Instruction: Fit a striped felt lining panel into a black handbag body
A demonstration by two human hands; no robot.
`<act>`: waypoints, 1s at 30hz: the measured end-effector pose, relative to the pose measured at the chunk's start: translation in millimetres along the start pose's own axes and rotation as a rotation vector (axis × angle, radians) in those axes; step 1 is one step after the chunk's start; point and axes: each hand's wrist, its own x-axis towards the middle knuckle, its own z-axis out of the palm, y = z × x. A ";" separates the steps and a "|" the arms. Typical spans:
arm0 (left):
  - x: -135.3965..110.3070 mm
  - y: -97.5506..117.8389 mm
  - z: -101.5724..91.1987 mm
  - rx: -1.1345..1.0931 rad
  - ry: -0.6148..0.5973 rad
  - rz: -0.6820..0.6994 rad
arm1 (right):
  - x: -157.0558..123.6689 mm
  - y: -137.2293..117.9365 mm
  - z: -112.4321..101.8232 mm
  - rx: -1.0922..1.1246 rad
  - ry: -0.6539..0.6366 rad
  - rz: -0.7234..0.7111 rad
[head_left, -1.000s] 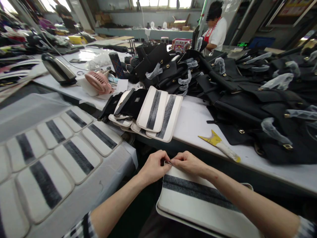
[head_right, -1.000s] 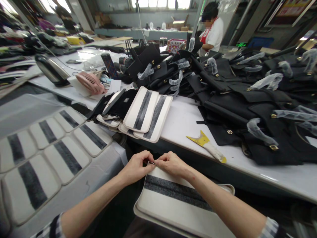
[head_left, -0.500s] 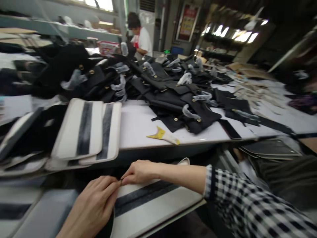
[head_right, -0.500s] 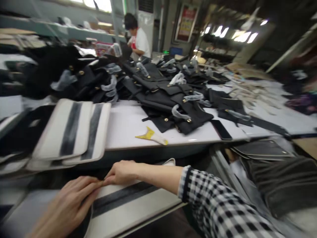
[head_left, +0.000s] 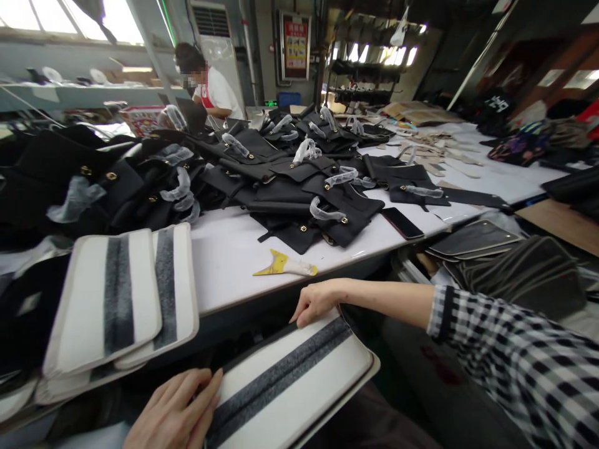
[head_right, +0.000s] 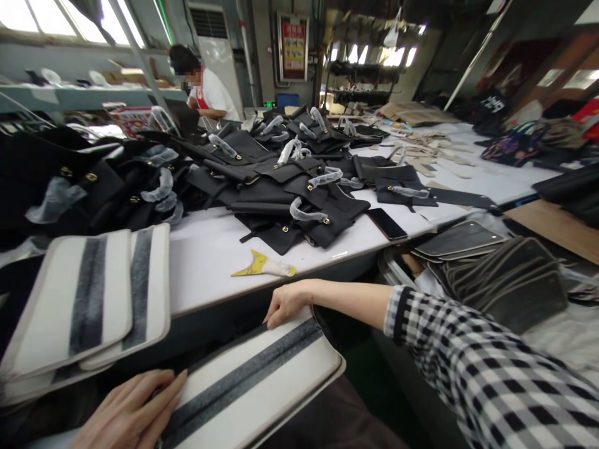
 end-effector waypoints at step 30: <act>63.7 52.1 -3.8 -0.279 -0.228 -0.330 | 21.3 -21.0 23.2 -0.055 0.089 -0.112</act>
